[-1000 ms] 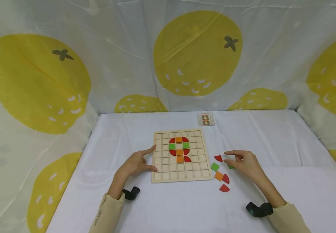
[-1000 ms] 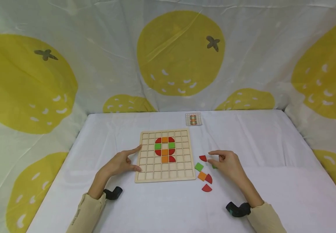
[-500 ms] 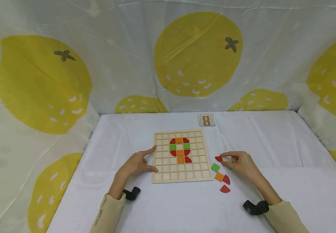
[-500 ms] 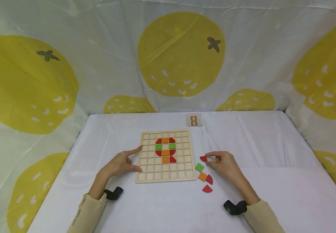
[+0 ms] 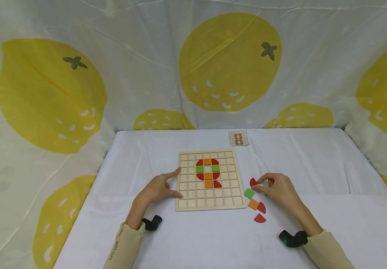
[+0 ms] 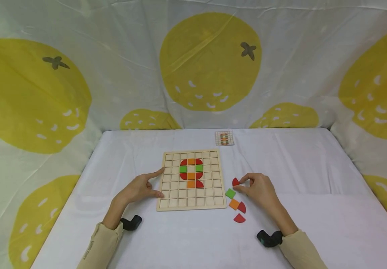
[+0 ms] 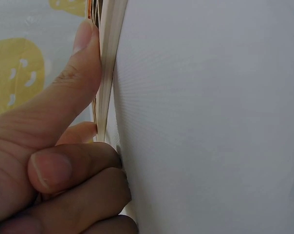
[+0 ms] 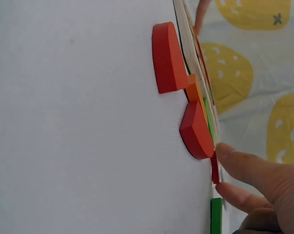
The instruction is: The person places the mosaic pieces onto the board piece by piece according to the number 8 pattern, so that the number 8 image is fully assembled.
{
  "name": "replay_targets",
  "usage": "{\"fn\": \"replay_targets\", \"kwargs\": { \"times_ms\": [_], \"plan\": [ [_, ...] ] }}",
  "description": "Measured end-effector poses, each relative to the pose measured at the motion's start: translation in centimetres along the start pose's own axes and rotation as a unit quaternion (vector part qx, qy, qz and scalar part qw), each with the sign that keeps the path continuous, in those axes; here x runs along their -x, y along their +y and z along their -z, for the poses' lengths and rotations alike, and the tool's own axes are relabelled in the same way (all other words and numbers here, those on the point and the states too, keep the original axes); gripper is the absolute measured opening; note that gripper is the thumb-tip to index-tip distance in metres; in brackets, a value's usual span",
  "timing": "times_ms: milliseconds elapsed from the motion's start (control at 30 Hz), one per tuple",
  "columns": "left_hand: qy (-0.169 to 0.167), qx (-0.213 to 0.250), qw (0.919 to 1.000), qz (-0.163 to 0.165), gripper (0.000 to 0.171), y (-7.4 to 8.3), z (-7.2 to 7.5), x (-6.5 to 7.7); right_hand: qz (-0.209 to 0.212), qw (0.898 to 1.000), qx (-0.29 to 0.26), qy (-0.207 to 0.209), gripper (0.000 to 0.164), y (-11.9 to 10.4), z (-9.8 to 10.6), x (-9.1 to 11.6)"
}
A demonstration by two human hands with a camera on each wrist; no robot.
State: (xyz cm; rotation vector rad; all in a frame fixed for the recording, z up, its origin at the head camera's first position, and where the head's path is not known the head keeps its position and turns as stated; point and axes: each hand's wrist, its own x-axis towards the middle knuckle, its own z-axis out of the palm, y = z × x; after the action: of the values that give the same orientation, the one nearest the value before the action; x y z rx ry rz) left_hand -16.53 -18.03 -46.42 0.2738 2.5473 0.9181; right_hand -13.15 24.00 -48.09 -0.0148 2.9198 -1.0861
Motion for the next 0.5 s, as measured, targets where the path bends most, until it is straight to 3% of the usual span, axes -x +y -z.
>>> {"fn": "replay_targets", "kwargs": {
  "times_ms": [300,500],
  "plan": [
    [0.004,-0.006,1.0000,-0.005,0.104,0.0,0.1,-0.1,0.009,0.999,-0.020,-0.046,0.013,-0.3,0.4,-0.4],
    [0.003,-0.006,1.0000,-0.003,0.104,0.0,0.1,0.0,0.045,0.996,-0.031,-0.072,0.026,-0.2,0.8,-1.1]
  ]
}}
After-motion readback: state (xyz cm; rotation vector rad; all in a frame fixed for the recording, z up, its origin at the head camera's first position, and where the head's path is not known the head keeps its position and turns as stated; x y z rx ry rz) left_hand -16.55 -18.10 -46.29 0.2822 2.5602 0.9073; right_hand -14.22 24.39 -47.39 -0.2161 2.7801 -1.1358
